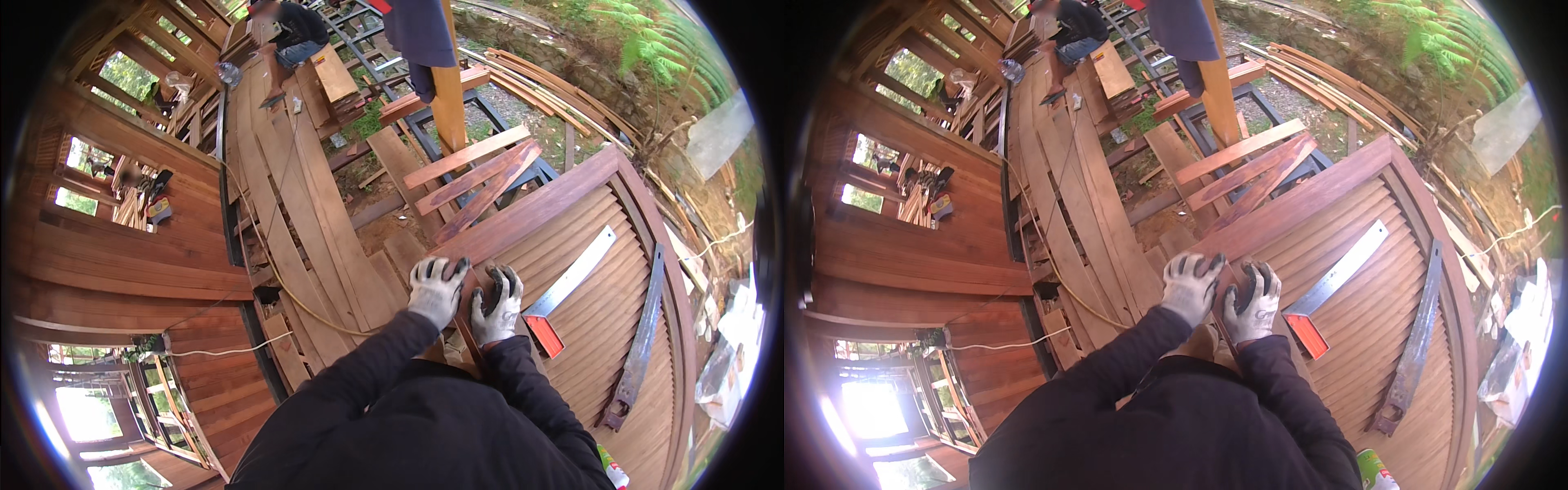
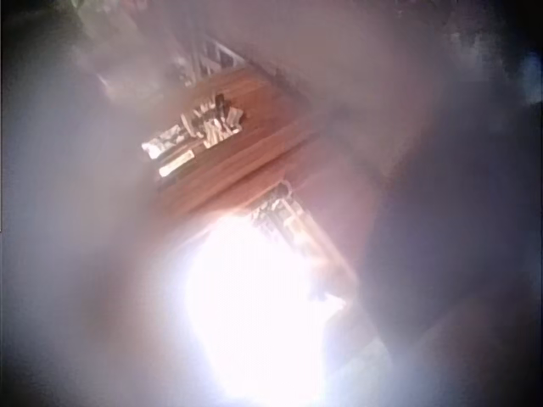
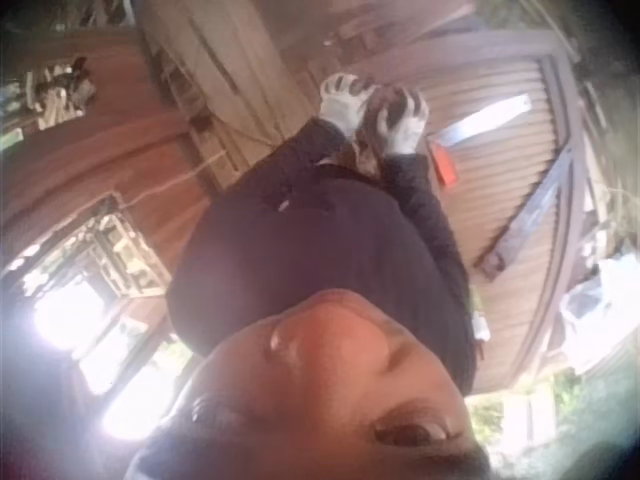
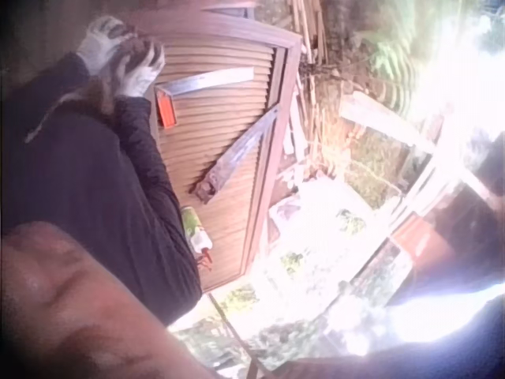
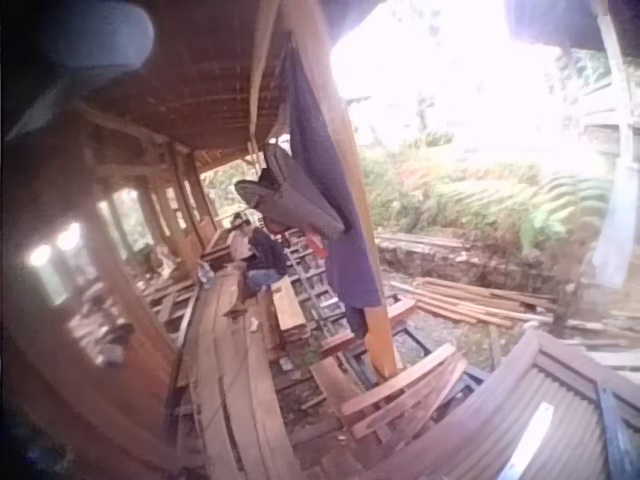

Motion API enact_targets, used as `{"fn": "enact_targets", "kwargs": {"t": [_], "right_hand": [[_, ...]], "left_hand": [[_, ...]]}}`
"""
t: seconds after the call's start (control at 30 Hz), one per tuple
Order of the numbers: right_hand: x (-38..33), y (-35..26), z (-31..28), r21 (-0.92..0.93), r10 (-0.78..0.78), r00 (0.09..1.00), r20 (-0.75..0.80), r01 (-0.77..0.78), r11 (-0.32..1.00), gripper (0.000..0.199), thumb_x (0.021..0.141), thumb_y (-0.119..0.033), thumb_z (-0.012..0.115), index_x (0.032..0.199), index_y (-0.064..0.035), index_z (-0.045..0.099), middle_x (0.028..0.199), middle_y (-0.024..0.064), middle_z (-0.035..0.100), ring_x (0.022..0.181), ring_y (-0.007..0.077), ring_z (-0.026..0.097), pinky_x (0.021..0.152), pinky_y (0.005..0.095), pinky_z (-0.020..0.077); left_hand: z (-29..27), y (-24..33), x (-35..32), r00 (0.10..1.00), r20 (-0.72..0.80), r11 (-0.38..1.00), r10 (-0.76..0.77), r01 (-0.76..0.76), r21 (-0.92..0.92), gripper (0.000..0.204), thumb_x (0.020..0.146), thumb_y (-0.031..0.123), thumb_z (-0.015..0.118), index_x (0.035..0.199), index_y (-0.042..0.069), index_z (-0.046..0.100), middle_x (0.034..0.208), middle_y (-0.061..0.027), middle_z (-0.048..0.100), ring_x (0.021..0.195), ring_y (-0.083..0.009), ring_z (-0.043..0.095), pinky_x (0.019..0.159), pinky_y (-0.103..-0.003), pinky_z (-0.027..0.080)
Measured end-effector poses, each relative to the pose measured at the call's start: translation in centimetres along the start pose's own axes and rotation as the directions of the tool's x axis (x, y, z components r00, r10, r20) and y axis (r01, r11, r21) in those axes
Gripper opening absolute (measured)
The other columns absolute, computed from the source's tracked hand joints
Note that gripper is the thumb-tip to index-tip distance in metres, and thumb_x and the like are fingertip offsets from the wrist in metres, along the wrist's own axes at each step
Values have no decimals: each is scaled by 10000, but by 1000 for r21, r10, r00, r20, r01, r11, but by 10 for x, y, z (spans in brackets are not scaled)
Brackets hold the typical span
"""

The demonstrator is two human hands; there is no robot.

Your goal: The person assembles a wooden frame by positioning planks and using a nail gun to fasten them together. They also use a sanding block to smooth the edges of the wood. The person works on a partially constructed wooden structure in an outdoor setting.

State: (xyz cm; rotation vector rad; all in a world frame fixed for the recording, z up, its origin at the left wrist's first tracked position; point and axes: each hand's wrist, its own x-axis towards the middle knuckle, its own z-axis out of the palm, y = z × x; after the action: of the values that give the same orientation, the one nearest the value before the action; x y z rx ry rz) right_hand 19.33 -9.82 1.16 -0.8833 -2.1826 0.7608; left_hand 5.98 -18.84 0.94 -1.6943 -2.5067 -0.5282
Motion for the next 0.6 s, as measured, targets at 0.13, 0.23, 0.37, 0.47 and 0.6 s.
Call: {"fn": "enact_targets", "kwargs": {"t": [0.13, 0.23, 0.37, 0.47, 0.6], "right_hand": [[5, -3, -1, 2, -12, 1000, 4, 12, 1000, 566, 787, -115, 683, 1319, -44, 503, 1319, 227, 507, 1247, 438, 470, 1068, 534, 390], [-1, 2, 0, 17, -1, 1000, 11, 1, 1000, 577, 780, -111, 698, 1316, -36, 500, 1319, 229, 500, 1243, 439, 470, 1064, 538, 392], [-1, 7, -2, 52, 64, 998, -29, -62, 997, 588, 772, -104, 703, 1320, -42, 499, 1314, 223, 500, 1225, 431, 481, 1056, 533, 398], [1, 4, -1, 49, -11, 1000, -17, 12, 999, 593, 762, -103, 702, 1318, -51, 503, 1308, 210, 505, 1219, 429, 484, 1045, 529, 402], [-7, 0, -7, 44, 19, 1000, -22, -18, 999, 600, 756, -100, 703, 1318, -52, 500, 1298, 208, 507, 1213, 425, 487, 1037, 527, 405]], "left_hand": [[-5, -3, 16, 1000, 20, 999, 10, -11, 39, 519, 852, 266, 633, 1371, 283, 636, 1266, -115, 538, 1223, -359, 458, 1060, -568, 336], [-4, -7, 32, 997, 58, 998, -55, 53, 42, 436, 891, 266, 619, 1323, 294, 667, 1264, -108, 542, 1230, -364, 454, 1059, -565, 328], [-18, -15, -1, 998, 60, 999, 28, -29, 24, 482, 859, 245, 647, 1339, 293, 657, 1271, -100, 518, 1231, -357, 447, 1065, -559, 320], [-16, -14, 19, 997, 74, 998, 13, -18, 67, 520, 839, 243, 657, 1355, 301, 650, 1267, -94, 514, 1235, -351, 446, 1065, -555, 318], [-17, -10, -6, 996, 74, 997, 48, -52, 60, 486, 846, 262, 651, 1332, 276, 661, 1219, -103, 533, 1214, -348, 457, 1057, -552, 332]]}}
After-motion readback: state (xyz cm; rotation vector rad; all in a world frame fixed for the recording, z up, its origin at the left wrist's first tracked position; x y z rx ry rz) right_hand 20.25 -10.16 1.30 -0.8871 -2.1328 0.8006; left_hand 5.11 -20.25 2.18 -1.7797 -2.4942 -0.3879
